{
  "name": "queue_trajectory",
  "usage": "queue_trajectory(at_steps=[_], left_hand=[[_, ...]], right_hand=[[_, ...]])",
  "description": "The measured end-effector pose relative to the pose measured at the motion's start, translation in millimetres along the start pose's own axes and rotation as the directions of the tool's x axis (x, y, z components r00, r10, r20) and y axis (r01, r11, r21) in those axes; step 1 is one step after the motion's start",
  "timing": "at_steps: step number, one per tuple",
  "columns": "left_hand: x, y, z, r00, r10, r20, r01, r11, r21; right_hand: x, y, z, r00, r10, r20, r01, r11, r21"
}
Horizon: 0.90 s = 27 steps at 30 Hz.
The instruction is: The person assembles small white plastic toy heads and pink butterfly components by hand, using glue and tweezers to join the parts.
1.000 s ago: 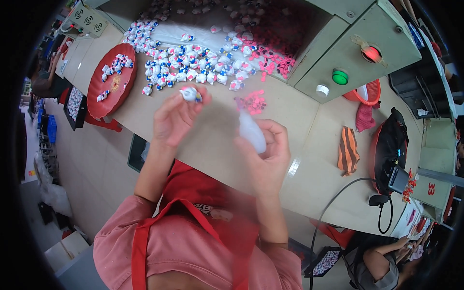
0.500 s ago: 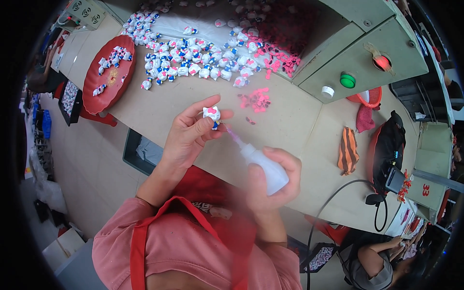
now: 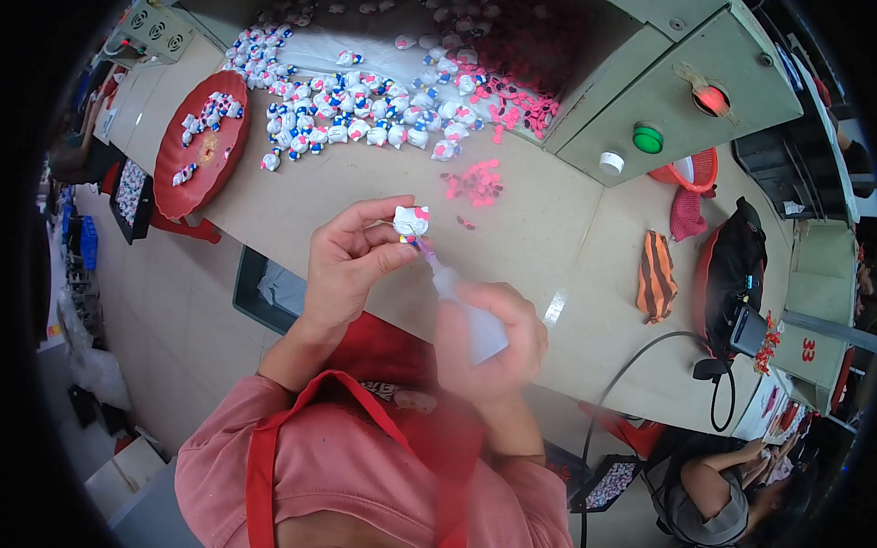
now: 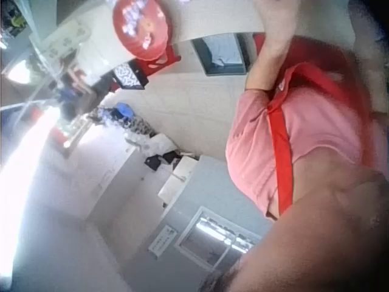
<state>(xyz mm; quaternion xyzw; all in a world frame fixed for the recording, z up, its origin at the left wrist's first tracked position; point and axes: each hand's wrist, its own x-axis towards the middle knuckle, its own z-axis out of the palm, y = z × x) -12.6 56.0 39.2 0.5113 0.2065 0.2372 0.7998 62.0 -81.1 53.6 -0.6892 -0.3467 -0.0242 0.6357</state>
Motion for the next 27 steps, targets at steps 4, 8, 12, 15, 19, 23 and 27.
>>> queue_trajectory(at_steps=[4, 8, 12, 15, 19, 23, 27], left_hand=[[-1, 1, 0, 1.000, -0.006, 0.007, 0.006, 1.000, 0.016], [-1, -2, -3, 1.000, 0.020, 0.018, -0.021, 0.997, 0.074], [1, -2, -7, 0.991, 0.125, 0.046, -0.131, 0.974, 0.187], [2, -2, -8, 0.992, 0.124, 0.034, -0.128, 0.971, 0.200], [1, 6, -5, 0.999, -0.054, 0.005, 0.053, 0.995, 0.084], [5, 4, -8, 0.990, -0.135, 0.047, 0.139, 0.985, -0.100], [5, 3, -7, 0.981, -0.170, 0.096, 0.187, 0.959, -0.214]], right_hand=[[-1, 1, 0, 1.000, 0.006, 0.000, -0.006, 1.000, 0.001], [3, -1, 1, 1.000, -0.016, 0.024, 0.016, 1.000, -0.002], [9, -4, 2, 0.993, -0.087, 0.078, 0.089, 0.996, -0.014], [8, -4, -1, 0.994, -0.066, 0.083, 0.068, 0.998, -0.017], [5, -1, 0, 0.999, 0.013, 0.031, -0.014, 1.000, 0.024], [5, -3, -2, 0.999, 0.034, 0.042, -0.035, 0.999, 0.028], [6, -3, -2, 0.999, -0.007, 0.035, 0.006, 1.000, 0.025]])
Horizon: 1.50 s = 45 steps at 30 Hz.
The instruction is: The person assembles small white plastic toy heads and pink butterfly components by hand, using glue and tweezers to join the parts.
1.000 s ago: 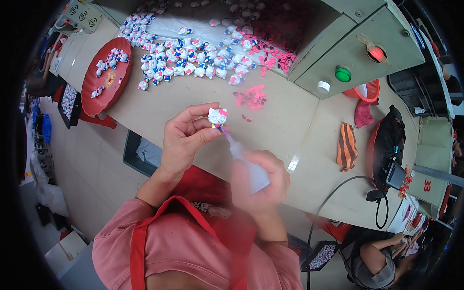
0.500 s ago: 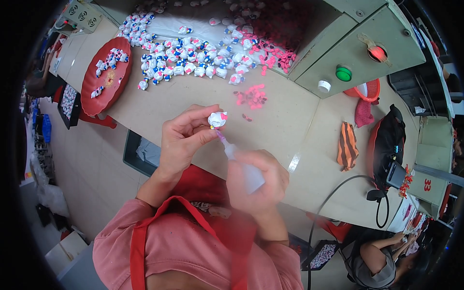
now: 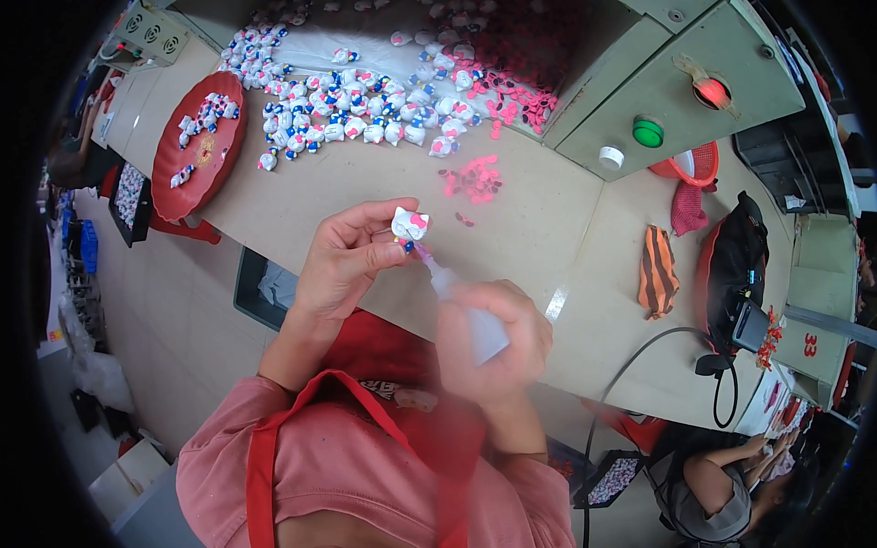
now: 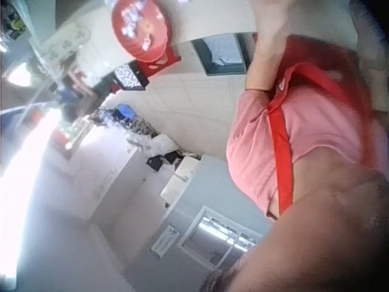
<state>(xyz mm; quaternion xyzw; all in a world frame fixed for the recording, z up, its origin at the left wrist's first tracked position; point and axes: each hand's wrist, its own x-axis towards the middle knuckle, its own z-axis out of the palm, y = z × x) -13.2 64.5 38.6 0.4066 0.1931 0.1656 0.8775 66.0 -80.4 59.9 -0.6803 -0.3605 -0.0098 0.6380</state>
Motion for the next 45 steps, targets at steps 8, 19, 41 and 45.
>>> queue_trajectory(at_steps=[8, 19, 41, 45], left_hand=[[1, 0, -3, 0.998, -0.058, 0.010, 0.058, 0.998, -0.039], [4, 1, -15, 1.000, -0.009, -0.010, 0.009, 1.000, -0.021], [3, -23, -12, 0.982, 0.186, 0.021, -0.177, 0.891, 0.417], [2, -26, -12, 0.977, 0.204, 0.069, -0.213, 0.876, 0.433]], right_hand=[[0, 2, -6, 1.000, -0.008, -0.030, 0.007, 0.999, -0.044], [8, 2, -1, 0.904, 0.426, -0.045, -0.421, 0.903, 0.092], [28, 28, 4, 0.824, 0.461, 0.331, -0.435, 0.887, -0.152], [29, 30, -5, 0.794, 0.493, 0.356, -0.456, 0.870, -0.188]])
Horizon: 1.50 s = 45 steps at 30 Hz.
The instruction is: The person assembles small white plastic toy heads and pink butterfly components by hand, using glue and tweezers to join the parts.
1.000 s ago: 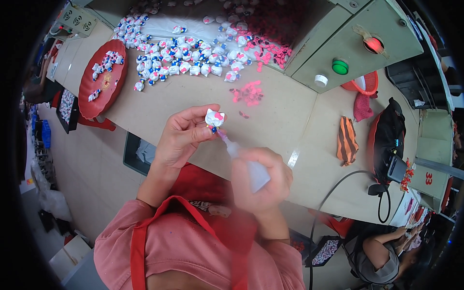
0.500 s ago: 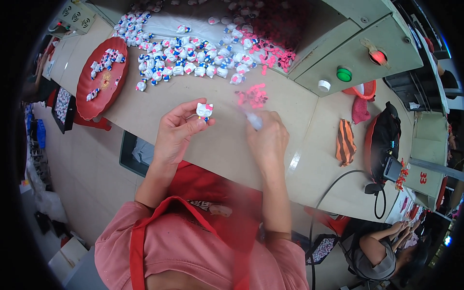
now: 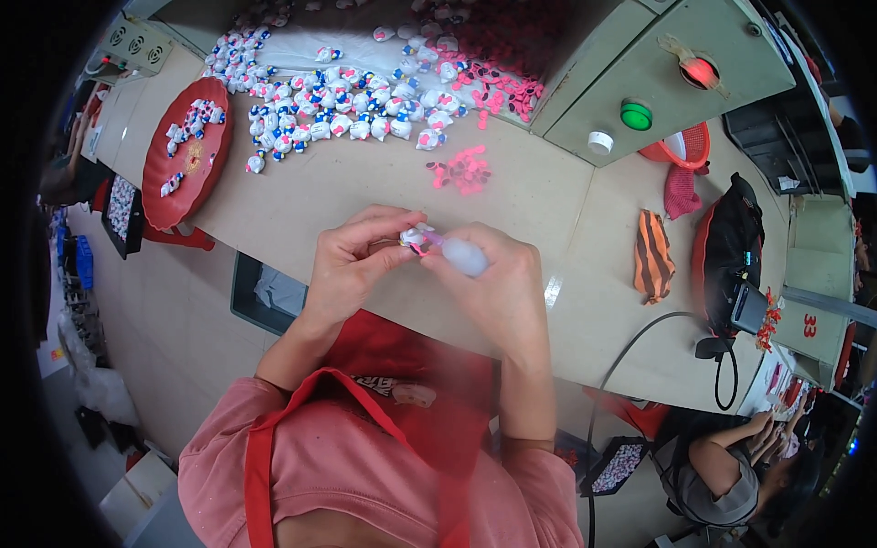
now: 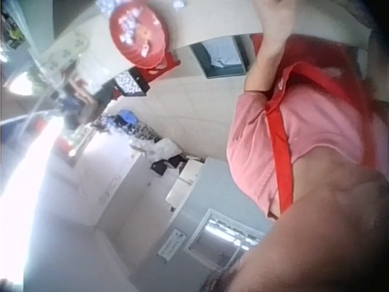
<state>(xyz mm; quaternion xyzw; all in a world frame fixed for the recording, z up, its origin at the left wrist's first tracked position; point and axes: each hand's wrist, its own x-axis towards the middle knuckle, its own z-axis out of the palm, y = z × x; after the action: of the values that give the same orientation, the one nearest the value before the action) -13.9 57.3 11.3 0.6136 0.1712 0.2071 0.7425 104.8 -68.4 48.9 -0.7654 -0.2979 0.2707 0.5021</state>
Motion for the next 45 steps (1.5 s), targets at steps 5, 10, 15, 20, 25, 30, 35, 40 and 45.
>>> queue_trajectory(at_steps=[5, 10, 15, 20, 25, 30, 35, 40, 45], left_hand=[[0, 1, 0, 0.999, -0.045, 0.017, 0.045, 0.999, -0.004], [0, 0, -2, 0.996, -0.080, 0.041, 0.082, 0.994, -0.068], [-3, 4, -2, 0.998, -0.026, 0.049, 0.030, 0.995, -0.093], [0, 4, -4, 0.985, -0.163, 0.055, 0.172, 0.924, -0.341], [-15, -1, 26, 0.961, 0.177, -0.212, -0.185, 0.983, -0.020], [-13, -2, 30, 0.969, 0.183, -0.169, -0.189, 0.982, -0.024], [-14, 3, 28, 0.988, 0.076, -0.136, -0.095, 0.985, -0.143], [-14, 6, 23, 0.994, 0.038, -0.106, -0.061, 0.973, -0.223], [-12, 17, 11, 0.991, -0.136, 0.023, 0.134, 0.913, -0.386]], right_hand=[[0, 2, 1, 0.998, -0.061, 0.022, 0.061, 0.998, -0.029], [0, 4, 6, 0.998, -0.027, -0.057, 0.026, 0.999, -0.026], [-2, -4, 10, 0.995, 0.011, -0.096, -0.018, 0.997, -0.079], [-3, -8, 17, 0.989, 0.028, -0.144, -0.016, 0.997, 0.082], [-6, -6, 15, 0.997, 0.035, -0.070, -0.019, 0.976, 0.216], [-7, -2, 9, 0.997, 0.021, -0.075, -0.003, 0.971, 0.239], [-7, -5, 10, 0.996, 0.038, -0.077, -0.017, 0.966, 0.256], [-10, -6, 8, 0.997, -0.013, -0.077, 0.029, 0.975, 0.221], [-17, -9, 9, 0.995, -0.050, -0.091, 0.068, 0.974, 0.216]])
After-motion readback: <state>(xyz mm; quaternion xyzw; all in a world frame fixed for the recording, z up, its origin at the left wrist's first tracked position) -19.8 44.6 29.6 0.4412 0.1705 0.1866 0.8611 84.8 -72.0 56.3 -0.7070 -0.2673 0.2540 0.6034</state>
